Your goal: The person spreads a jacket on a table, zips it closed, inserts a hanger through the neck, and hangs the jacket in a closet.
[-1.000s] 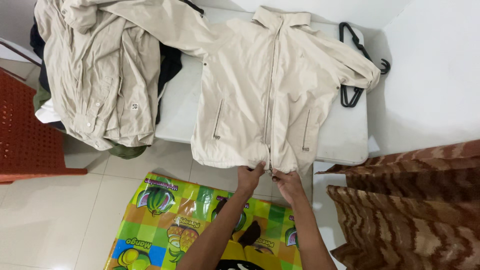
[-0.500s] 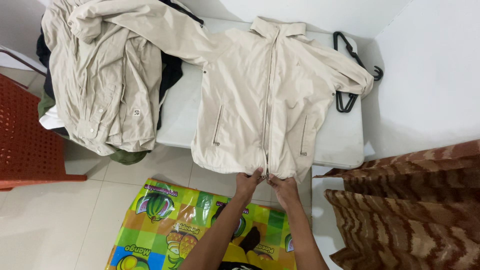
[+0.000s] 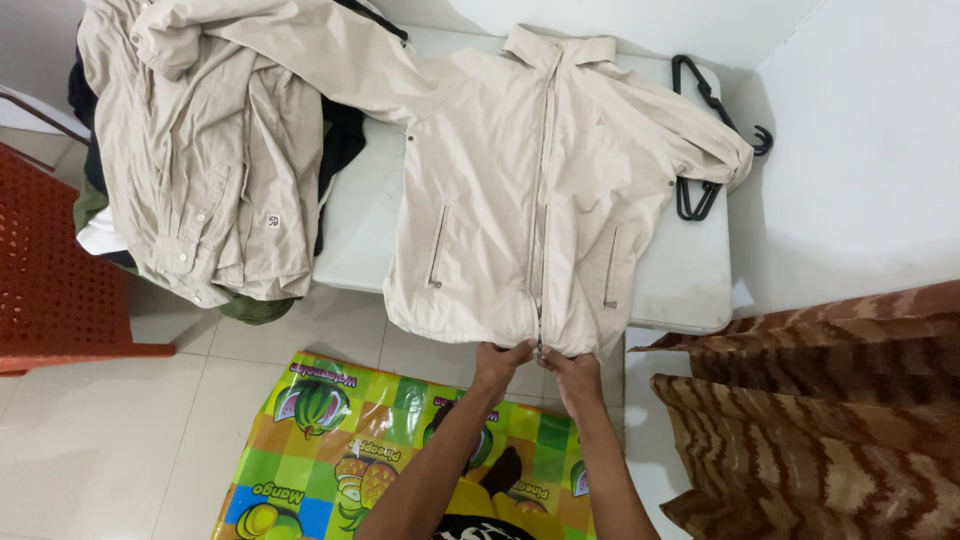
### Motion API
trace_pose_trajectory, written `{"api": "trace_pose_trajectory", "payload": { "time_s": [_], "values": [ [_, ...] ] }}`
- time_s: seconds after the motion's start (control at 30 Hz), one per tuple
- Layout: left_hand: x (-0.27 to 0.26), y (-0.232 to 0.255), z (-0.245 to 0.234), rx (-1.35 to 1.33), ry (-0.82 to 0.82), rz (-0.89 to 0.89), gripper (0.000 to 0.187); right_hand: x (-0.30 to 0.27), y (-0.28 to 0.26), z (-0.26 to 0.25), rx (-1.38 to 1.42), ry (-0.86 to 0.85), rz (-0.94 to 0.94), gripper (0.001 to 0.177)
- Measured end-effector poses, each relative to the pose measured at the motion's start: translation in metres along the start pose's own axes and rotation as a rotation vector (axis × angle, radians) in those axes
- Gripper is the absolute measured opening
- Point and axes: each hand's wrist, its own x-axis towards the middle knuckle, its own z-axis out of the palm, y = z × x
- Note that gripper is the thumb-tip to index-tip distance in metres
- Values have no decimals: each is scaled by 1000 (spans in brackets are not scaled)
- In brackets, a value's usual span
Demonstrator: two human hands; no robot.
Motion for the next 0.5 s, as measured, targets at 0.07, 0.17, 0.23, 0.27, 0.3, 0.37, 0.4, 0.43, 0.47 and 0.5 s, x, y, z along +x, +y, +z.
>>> {"api": "trace_pose_trajectory", "payload": {
  "time_s": [0.07, 0.17, 0.23, 0.27, 0.3, 0.37, 0.4, 0.43, 0.47, 0.5],
  "values": [
    [-1, 1, 0, 35, 27, 1, 29, -1, 3, -2, -13, -2, -13, 28],
    [-4, 3, 3, -30, 24, 34, 31, -3, 1, -2, -13, -12, -23, 29],
    [-4, 6, 6, -77, 35, 39, 33, -7, -5, -1, -26, -16, -21, 28],
    [-3, 9, 7, -42, 50, 11, 33, -8, -9, 2, -39, 5, -27, 29],
    [-2, 12, 8, -7, 66, -18, 33, -9, -14, 5, -53, 25, -33, 29],
    [-5, 11, 9, 32, 83, -47, 33, -14, -18, 9, -67, 55, -33, 30],
    [-4, 12, 9, 34, 80, -41, 33, -15, -19, 11, -68, 60, -35, 30],
    [-4, 12, 9, 37, 78, -34, 33, -15, -20, 12, -68, 65, -37, 30],
    [-4, 11, 9, 22, 72, -27, 34, -16, -19, 12, -63, 64, -45, 29],
    [-5, 11, 9, 7, 65, -19, 34, -16, -18, 12, -58, 63, -53, 28]
  ]
}}
